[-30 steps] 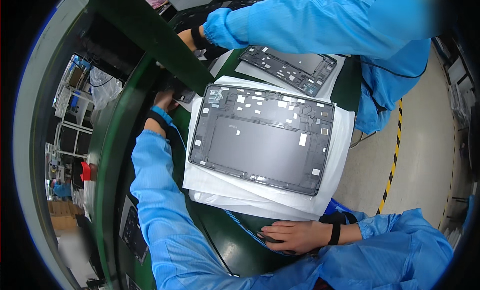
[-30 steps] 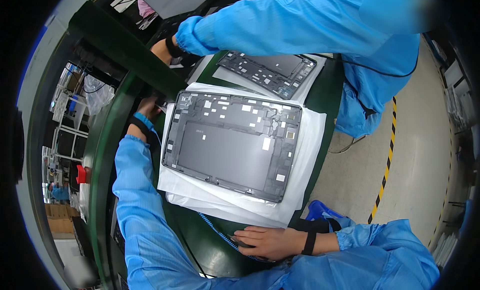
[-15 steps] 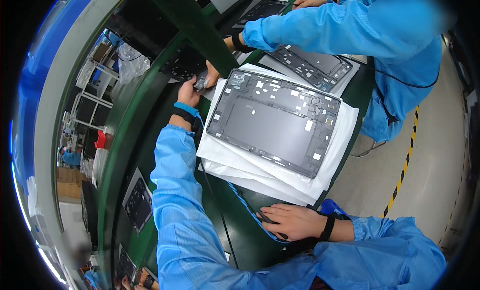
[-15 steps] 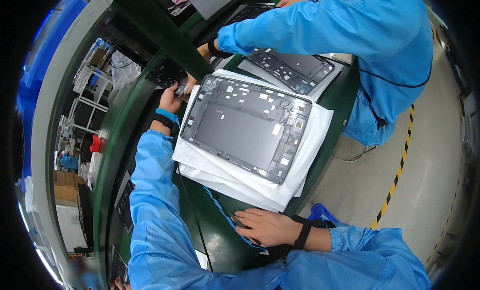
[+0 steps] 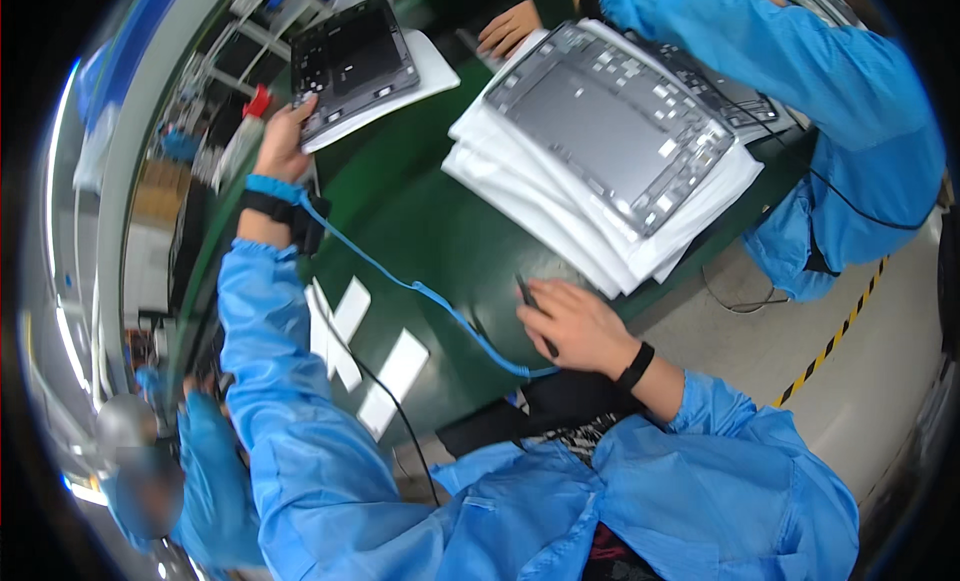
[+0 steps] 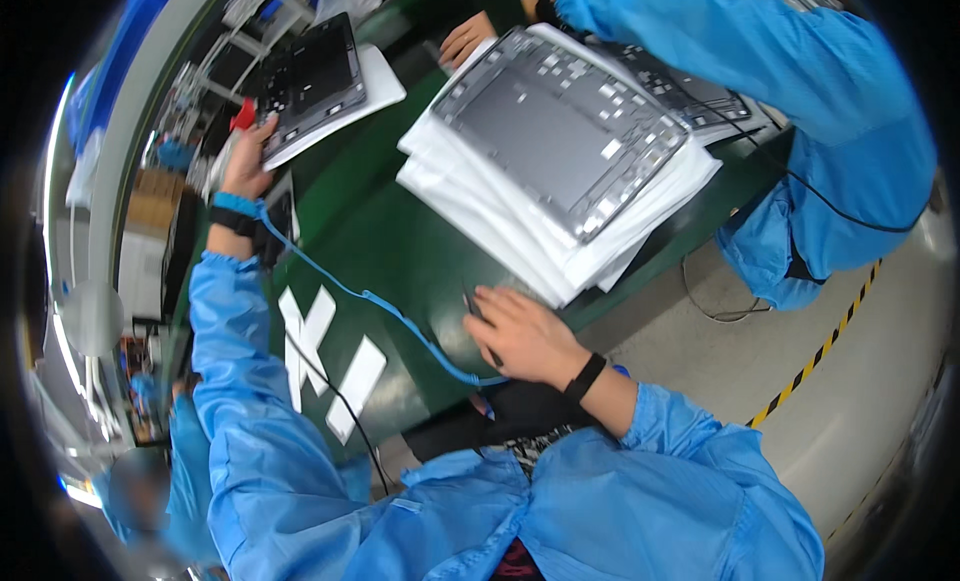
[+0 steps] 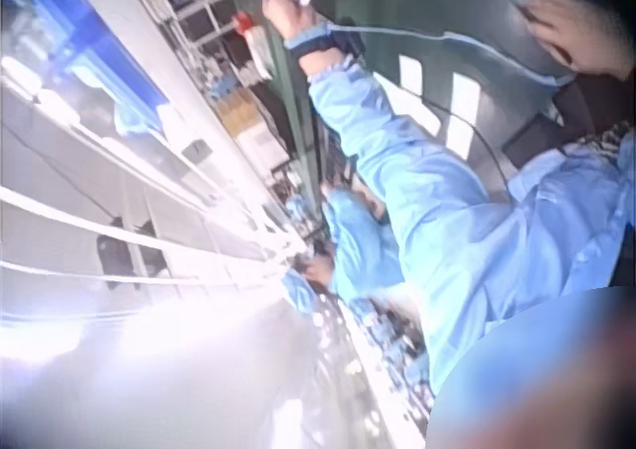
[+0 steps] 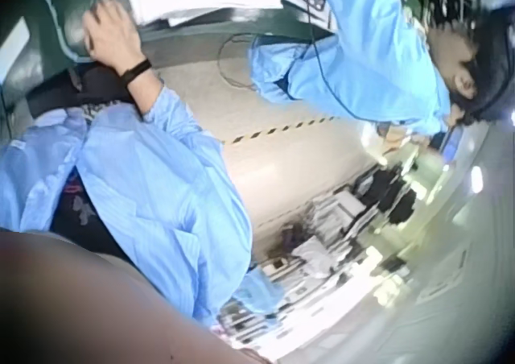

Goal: Applying adhesive components and inspecting electronic device chassis on a factory assembly line.

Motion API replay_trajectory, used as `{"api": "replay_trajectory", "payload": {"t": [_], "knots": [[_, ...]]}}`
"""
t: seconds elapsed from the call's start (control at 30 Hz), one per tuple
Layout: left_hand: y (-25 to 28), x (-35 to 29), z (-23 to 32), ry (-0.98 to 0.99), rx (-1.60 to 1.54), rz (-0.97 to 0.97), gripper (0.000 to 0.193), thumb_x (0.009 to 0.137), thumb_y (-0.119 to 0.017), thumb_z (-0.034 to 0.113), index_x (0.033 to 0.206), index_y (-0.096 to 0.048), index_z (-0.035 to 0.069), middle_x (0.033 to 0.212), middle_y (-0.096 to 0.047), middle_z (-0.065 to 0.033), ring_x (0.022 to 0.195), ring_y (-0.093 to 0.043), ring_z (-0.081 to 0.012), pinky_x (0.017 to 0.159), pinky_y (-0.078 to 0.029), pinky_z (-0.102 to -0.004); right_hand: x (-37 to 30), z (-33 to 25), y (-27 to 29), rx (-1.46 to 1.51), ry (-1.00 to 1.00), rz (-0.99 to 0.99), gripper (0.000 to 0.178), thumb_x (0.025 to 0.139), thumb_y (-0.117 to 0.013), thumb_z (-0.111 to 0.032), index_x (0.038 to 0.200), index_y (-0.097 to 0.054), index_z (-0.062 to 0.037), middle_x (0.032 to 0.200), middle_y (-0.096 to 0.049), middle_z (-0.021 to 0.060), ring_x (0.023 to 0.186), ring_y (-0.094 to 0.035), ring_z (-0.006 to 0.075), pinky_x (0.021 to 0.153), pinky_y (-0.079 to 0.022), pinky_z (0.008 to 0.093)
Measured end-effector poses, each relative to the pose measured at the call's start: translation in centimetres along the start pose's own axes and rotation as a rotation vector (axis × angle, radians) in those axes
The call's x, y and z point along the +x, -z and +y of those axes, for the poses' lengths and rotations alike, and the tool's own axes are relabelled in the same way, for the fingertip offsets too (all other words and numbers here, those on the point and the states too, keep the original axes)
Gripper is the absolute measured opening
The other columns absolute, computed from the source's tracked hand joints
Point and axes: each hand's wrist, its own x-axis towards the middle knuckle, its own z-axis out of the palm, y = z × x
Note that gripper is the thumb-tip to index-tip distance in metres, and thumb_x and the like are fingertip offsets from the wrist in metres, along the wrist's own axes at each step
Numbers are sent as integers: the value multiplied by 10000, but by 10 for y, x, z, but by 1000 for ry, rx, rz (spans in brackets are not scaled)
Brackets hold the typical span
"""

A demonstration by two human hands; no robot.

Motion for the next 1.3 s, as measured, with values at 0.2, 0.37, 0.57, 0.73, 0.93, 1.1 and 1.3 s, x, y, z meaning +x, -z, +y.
{"api": "replay_trajectory", "payload": {"t": [0.2,0.37,0.57,0.73,0.93,1.1,1.3], "knots": [[41,-234,32,29,199,-54,367,955,-567,127,1268,-509,-57,1133,-666,-103,918,-677,-144,831,-538,-272,36,-16,-4,1248,-452,147,343,976,-598,-260,1237,-522,-50,1239,-594,121,1116,-616,220,911,-504,334],[50,-356,-6,22,233,12,606,899,-625,124,1402,-386,-113,1264,-604,-141,1122,-594,-167,992,-436,-274,117,-45,-11,1927,-554,103,470,1022,-467,-417,1311,-488,-47,1280,-579,162,1116,-607,305,973,-482,454],[56,-373,-53,117,204,-168,606,863,-682,96,1373,-428,-111,1246,-610,-130,1098,-585,-145,989,-433,-258,98,-43,25,1622,-546,220,249,964,-587,-192,1123,-607,-2,1008,-664,105,837,-674,208,775,-555,365],[73,-328,-108,206,211,-245,625,784,-740,56,1356,-502,-29,1165,-647,-113,985,-624,-142,890,-493,-251,58,-33,-6,952,-510,276,159,918,-616,-55,1062,-597,10,902,-571,32,776,-565,89,622,-562,248],[57,-310,-141,127,758,-40,630,825,-733,184,1390,-490,53,1337,-503,-210,1152,-569,-304,979,-471,-364,47,-6,-39,788,-549,214,75,911,-593,-25,964,-578,26,831,-548,26,711,-547,80,601,-571,256],[40,-421,-120,-98,1062,39,449,858,-681,132,1269,-559,-3,1239,-576,-209,1146,-566,-377,974,-462,-404,46,1,-35,330,-548,72,121,877,-642,-91,969,-600,-24,795,-591,100,633,-611,222,592,-495,327],[9,-499,-203,-156,1154,632,459,873,-684,191,1292,-578,36,1401,-469,-237,1311,-424,-451,1061,-380,-473,54,-47,-1,-22,-273,27,263,863,-705,-175,1069,-612,-38,812,-623,81,698,-574,224,639,-474,336]]}}
